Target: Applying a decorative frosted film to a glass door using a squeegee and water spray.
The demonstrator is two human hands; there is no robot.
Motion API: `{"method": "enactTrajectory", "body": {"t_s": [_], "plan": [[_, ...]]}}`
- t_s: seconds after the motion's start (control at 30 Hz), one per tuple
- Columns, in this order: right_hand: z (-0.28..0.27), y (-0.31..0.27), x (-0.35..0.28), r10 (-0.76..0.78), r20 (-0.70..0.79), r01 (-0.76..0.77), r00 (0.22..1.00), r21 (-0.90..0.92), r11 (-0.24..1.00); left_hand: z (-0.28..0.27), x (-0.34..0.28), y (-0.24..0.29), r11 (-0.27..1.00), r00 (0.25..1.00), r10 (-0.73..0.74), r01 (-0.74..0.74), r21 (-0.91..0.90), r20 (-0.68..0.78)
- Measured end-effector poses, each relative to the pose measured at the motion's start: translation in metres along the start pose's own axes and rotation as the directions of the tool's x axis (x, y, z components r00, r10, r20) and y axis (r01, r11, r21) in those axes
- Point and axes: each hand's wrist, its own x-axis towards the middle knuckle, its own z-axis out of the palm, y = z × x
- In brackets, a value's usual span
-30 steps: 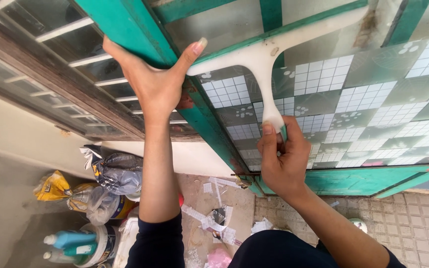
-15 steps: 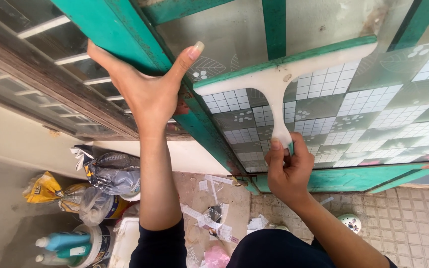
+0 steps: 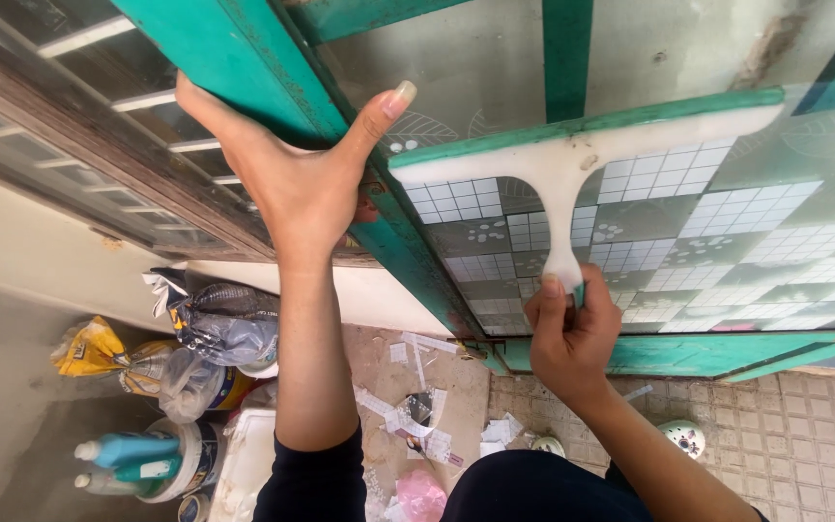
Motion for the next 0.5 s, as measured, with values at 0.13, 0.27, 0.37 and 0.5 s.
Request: {"method": "enactTrajectory", "body": {"t_s": [0.13,0.27,0.37,0.5], "plan": [[0.006,-0.014,0.009,-0.023,-0.019,0.023,1.0,0.009,1.0,0.0,0.002,0.006,1.0,1.0,0.008,-0.008,-0.003,-0.006],[0.014,-0.021,0.014,0.004,-0.051,-0.003,0.999,0.012,1.0,0.0,0.007,0.022,0.996,0.997,0.074,-0.075,-0.041,-0.03],[0.011,-0.013,0.007,0.005,-0.025,-0.004,1.0,0.024,1.0,0.002,0.007,0.02,0.999,0.999,0.031,-0.032,-0.005,-0.031],[0.002,0.008,-0.005,0.029,-0.006,-0.029,1.0,-0.045,0.999,0.001,0.001,0.008,0.983,0.987,-0.159,0.157,0.097,0.012]]}}
